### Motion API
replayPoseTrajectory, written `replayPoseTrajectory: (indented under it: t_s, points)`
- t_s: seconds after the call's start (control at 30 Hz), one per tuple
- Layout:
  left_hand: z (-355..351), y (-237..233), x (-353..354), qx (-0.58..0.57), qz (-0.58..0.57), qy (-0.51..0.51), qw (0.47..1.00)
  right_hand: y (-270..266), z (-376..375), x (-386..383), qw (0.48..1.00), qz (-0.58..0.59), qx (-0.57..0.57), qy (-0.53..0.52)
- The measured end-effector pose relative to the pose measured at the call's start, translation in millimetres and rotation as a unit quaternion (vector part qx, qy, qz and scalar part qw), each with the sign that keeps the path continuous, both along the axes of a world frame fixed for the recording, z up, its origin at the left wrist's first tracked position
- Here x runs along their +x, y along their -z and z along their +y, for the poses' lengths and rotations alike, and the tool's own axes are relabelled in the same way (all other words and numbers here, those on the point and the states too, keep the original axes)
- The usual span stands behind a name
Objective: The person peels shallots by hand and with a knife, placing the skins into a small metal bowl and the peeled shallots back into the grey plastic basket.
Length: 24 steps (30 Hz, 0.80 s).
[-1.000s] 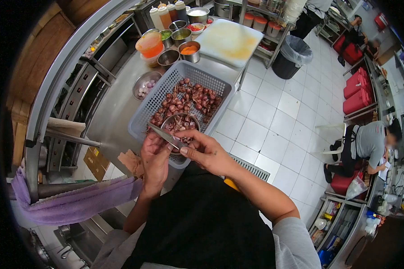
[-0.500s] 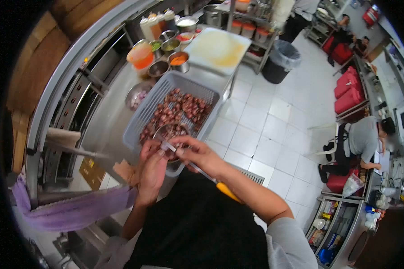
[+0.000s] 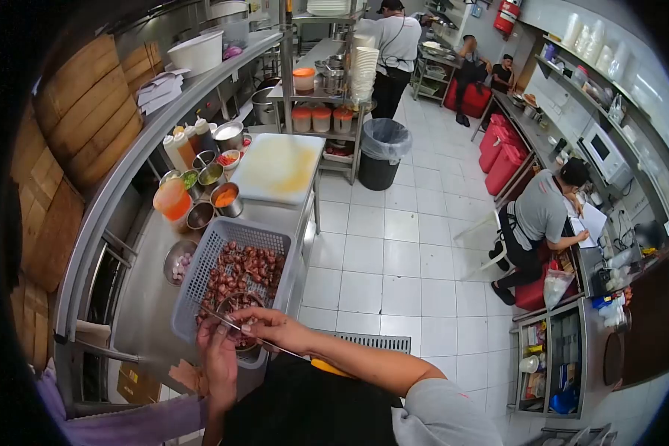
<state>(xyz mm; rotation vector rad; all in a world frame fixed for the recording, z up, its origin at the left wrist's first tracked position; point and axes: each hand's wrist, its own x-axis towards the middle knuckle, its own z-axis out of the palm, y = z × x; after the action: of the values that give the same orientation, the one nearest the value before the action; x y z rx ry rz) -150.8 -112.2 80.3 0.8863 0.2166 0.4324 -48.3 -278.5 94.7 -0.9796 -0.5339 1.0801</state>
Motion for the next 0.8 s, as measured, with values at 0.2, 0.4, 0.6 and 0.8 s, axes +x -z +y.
replayPoseTrajectory:
  t_s: [0.2,0.4,0.6,0.8]
  points:
    - [-3,1,-1,0.035,0.014,-0.04,0.999,-9,3,-8,1.0,-0.024,0.001,0.008]
    - [-1,-13,-4,0.024,-0.004,0.002,1.0,-3,4,0,0.999,-0.045,-0.011,0.0]
    - [-6,-13,0,-0.005,-0.009,-0.012,1.0,-4,5,-5,0.998,-0.062,0.001,0.004]
    - [-2,5,-3,0.027,0.007,-0.025,0.999,4,5,-4,0.996,-0.082,-0.009,0.017]
